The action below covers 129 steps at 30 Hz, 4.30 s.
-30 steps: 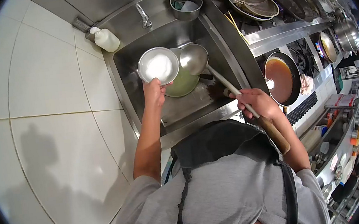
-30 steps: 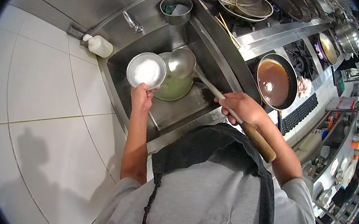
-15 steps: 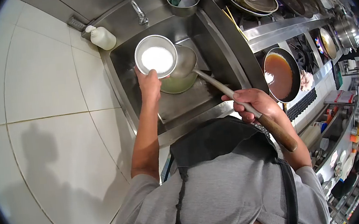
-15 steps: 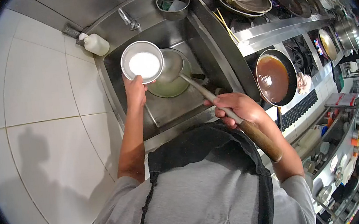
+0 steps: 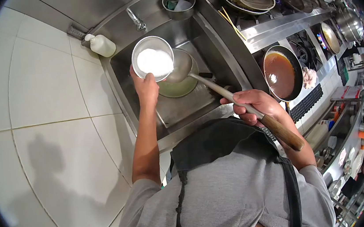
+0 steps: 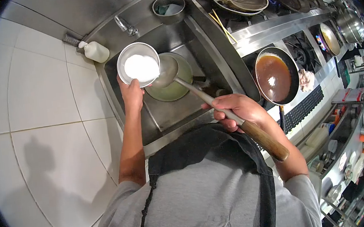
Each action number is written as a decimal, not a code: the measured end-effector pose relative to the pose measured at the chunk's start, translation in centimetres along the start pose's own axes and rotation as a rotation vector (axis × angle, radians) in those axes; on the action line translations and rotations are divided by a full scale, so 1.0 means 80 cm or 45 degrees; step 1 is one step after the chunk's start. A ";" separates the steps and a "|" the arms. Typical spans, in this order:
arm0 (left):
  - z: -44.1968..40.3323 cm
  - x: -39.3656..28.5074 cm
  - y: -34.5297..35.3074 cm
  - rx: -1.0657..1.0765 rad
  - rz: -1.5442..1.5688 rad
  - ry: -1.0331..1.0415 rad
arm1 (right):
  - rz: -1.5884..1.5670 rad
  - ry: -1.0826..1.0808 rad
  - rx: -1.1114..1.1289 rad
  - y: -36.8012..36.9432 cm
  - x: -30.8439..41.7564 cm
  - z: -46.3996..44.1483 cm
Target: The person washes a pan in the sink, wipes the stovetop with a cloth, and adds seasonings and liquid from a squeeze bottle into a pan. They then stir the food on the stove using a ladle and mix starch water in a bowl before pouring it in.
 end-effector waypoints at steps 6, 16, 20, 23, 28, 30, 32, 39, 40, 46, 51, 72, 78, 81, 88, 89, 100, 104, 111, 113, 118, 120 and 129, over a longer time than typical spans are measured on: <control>0.013 -0.018 0.004 -0.002 -0.035 0.035 | -0.108 0.018 0.095 -0.005 -0.004 0.019; 0.038 -0.006 0.000 0.121 -0.079 -0.184 | -0.249 0.002 0.127 -0.037 -0.053 0.068; 0.028 0.018 0.029 0.423 0.361 -0.435 | -0.360 -0.013 0.153 -0.056 -0.076 0.104; 0.019 0.038 0.064 0.421 0.358 -0.443 | -0.414 -0.065 0.180 -0.091 -0.098 0.145; 0.124 -0.025 0.159 0.468 0.337 -0.436 | -0.495 -0.232 0.123 -0.142 -0.141 0.246; 0.177 -0.042 0.208 0.469 0.305 -0.429 | -0.541 -0.326 0.099 -0.165 -0.160 0.297; 0.225 -0.048 0.261 0.640 0.279 -0.438 | -0.575 -0.401 0.032 -0.193 -0.183 0.344; 0.407 -0.022 0.440 0.937 0.227 -0.556 | -0.675 -0.645 -0.229 -0.295 -0.280 0.502; 0.437 -0.021 0.466 0.993 0.227 -0.581 | -0.698 -0.676 -0.278 -0.311 -0.294 0.521; 0.571 0.028 0.588 1.321 0.178 -0.811 | -0.786 -0.709 -0.665 -0.386 -0.359 0.622; 0.658 0.047 0.664 1.353 0.191 -0.788 | -0.950 -0.790 -0.696 -0.462 -0.380 0.656; 0.683 0.122 0.951 1.249 0.061 -0.815 | -0.739 -0.829 -0.512 -0.915 0.067 0.672; 0.677 0.115 0.977 1.064 0.149 -0.791 | -0.107 -0.852 -0.979 -1.062 0.223 0.600; 0.686 0.106 0.988 0.894 0.178 -0.732 | 0.232 -0.868 -1.121 -1.137 0.266 0.561; 0.737 0.105 1.013 0.446 0.181 -0.701 | 1.128 -0.929 -1.482 -1.222 0.324 0.574; 0.750 0.092 1.020 0.386 0.149 -0.679 | 1.162 -0.909 -1.497 -1.235 0.327 0.569; 0.803 0.049 1.087 0.098 0.215 -0.656 | -0.113 -0.548 -0.617 -1.263 0.310 0.477; 0.769 0.064 1.106 0.220 0.227 -0.619 | 0.142 -0.584 -0.569 -1.262 0.326 0.492; 0.642 0.082 1.190 0.302 0.277 -0.482 | 1.183 -0.968 -1.014 -1.241 0.344 0.576; 0.608 0.066 1.229 0.364 0.253 -0.449 | 1.322 -1.119 -1.098 -1.232 0.352 0.600; 0.525 0.048 1.323 0.492 0.177 -0.386 | 0.562 -0.775 -0.754 -1.209 0.354 0.630; 0.501 0.045 1.353 0.547 0.139 -0.341 | 0.378 -0.715 -0.704 -1.200 0.353 0.637; 0.449 0.025 1.440 0.579 -0.229 -0.134 | -0.221 -0.487 -0.544 -1.152 0.351 0.654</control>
Point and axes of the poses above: each hand's wrist, its own z-axis away from the middle knuckle, its own y-axis out of the palm, x = y × z, the point moved 6 cm from there along -z, towards the middle knuckle, and after that the axes turned 4 degrees about -x, right-handed, at the moved point
